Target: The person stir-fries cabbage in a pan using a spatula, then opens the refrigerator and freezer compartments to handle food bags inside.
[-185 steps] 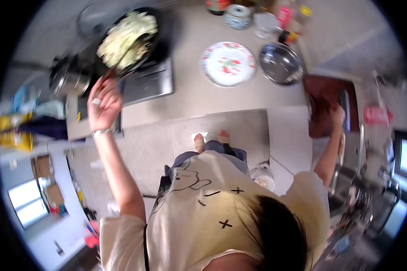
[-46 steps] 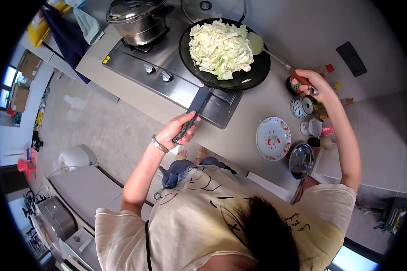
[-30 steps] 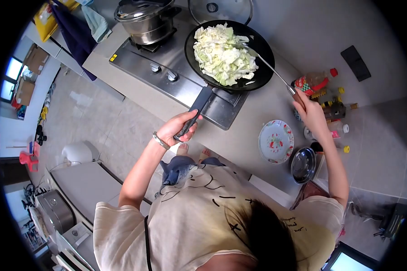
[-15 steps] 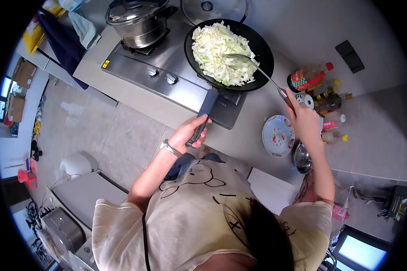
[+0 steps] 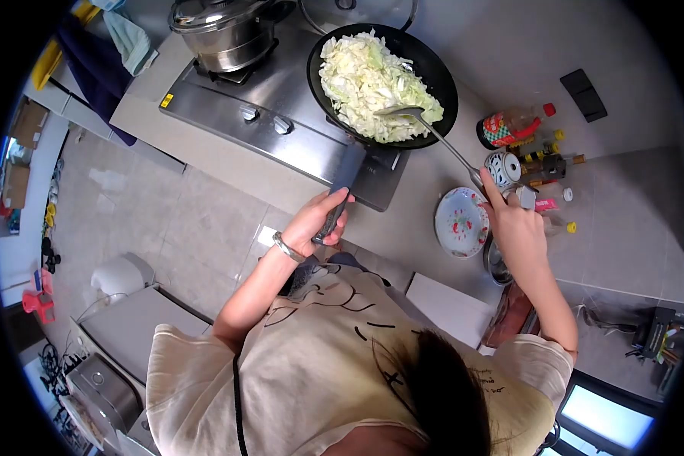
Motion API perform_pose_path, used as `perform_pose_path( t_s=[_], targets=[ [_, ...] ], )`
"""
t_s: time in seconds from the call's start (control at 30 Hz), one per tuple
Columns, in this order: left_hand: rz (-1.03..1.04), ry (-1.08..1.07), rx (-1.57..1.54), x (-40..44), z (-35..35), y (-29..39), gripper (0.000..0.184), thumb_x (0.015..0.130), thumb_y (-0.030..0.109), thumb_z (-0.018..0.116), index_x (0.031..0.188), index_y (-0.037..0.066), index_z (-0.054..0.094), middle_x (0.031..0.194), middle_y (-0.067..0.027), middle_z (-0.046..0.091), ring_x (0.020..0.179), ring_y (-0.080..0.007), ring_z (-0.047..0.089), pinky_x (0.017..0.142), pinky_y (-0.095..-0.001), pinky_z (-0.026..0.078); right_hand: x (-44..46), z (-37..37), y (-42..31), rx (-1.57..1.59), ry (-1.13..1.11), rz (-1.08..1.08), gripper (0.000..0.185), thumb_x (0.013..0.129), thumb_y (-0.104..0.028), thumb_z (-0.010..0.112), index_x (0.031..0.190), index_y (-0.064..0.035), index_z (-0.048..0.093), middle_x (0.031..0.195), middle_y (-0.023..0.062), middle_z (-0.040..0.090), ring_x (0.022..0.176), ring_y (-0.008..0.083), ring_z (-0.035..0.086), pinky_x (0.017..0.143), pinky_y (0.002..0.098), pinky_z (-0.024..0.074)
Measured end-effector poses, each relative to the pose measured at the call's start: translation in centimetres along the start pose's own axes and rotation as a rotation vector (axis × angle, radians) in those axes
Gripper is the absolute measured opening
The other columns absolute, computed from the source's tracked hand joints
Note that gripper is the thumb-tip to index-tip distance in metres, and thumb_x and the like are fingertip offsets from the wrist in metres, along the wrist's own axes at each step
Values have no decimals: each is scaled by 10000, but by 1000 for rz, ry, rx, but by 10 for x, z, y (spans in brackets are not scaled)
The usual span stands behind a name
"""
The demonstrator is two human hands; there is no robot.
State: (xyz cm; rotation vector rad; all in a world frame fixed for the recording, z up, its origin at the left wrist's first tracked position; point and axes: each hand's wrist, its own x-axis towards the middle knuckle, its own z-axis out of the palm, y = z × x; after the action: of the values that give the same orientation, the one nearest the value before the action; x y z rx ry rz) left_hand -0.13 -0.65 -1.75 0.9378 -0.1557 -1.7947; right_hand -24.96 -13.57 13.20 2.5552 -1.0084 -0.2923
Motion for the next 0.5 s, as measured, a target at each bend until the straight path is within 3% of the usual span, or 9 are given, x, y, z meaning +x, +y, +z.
perform_pose_path(
  t_s=[0.13, 0.23, 0.3, 0.33, 0.4, 0.43, 0.5],
  targets=[
    [18, 7, 7, -1, 0, -2, 276, 931, 323, 460, 975, 53, 497, 548, -7, 467, 330, -79, 384, 288, -202, 282, 32, 15, 3, 87, -30, 17, 467, 851, -232, 556, 1292, -131, 439, 716, 183, 604, 603, 308, 626, 556, 386, 506],
    [-3, -27, 2, 1, -5, -1, 268, 907, 325, 506, 968, 66, 480, 572, -13, 469, 379, -104, 424, 311, -220, 272, 50, 1, 46, 405, -44, 33, 454, 842, -278, 573, 1249, -99, 478, 790, 203, 625, 715, 342, 629, 663, 397, 500],
    [2, -27, 9, 1, -4, 1, 266, 904, 327, 508, 964, 69, 478, 572, -12, 468, 383, -104, 428, 310, -221, 273, 61, -9, 87, 596, -82, 43, 466, 842, -328, 578, 1198, -37, 503, 830, 174, 650, 784, 331, 632, 736, 390, 480],
    [-2, -23, 11, -1, -4, 0, 265, 903, 328, 509, 962, 71, 478, 572, -11, 467, 384, -104, 430, 310, -221, 273, 74, 1, 116, 608, 34, -70, 470, 847, -344, 572, 1184, -22, 512, 750, 135, 637, 685, 274, 621, 649, 357, 480],
    [-8, -9, 23, -3, -4, 1, 268, 901, 332, 512, 962, 73, 477, 571, -12, 470, 387, -103, 435, 308, -221, 274, 107, -16, 131, 684, -111, 13, 455, 862, -367, 553, 1131, -1, 538, 608, 56, 568, 502, 159, 547, 472, 292, 434],
    [-7, -2, 30, -4, -3, 3, 269, 900, 334, 513, 961, 74, 477, 571, -12, 472, 388, -103, 437, 308, -221, 274, 124, -44, 128, 732, -368, 211, 439, 870, -373, 541, 1093, 5, 556, 545, 14, 512, 417, 101, 484, 380, 260, 388],
    [-1, 31, 38, -5, 1, 3, 284, 908, 345, 494, 958, 66, 485, 553, -3, 465, 354, -87, 407, 300, -208, 277, 162, -38, 138, 708, -318, 180, 346, 880, -362, 519, 925, -26, 590, 486, -19, 410, 338, 50, 366, 299, 222, 272]
  ],
)
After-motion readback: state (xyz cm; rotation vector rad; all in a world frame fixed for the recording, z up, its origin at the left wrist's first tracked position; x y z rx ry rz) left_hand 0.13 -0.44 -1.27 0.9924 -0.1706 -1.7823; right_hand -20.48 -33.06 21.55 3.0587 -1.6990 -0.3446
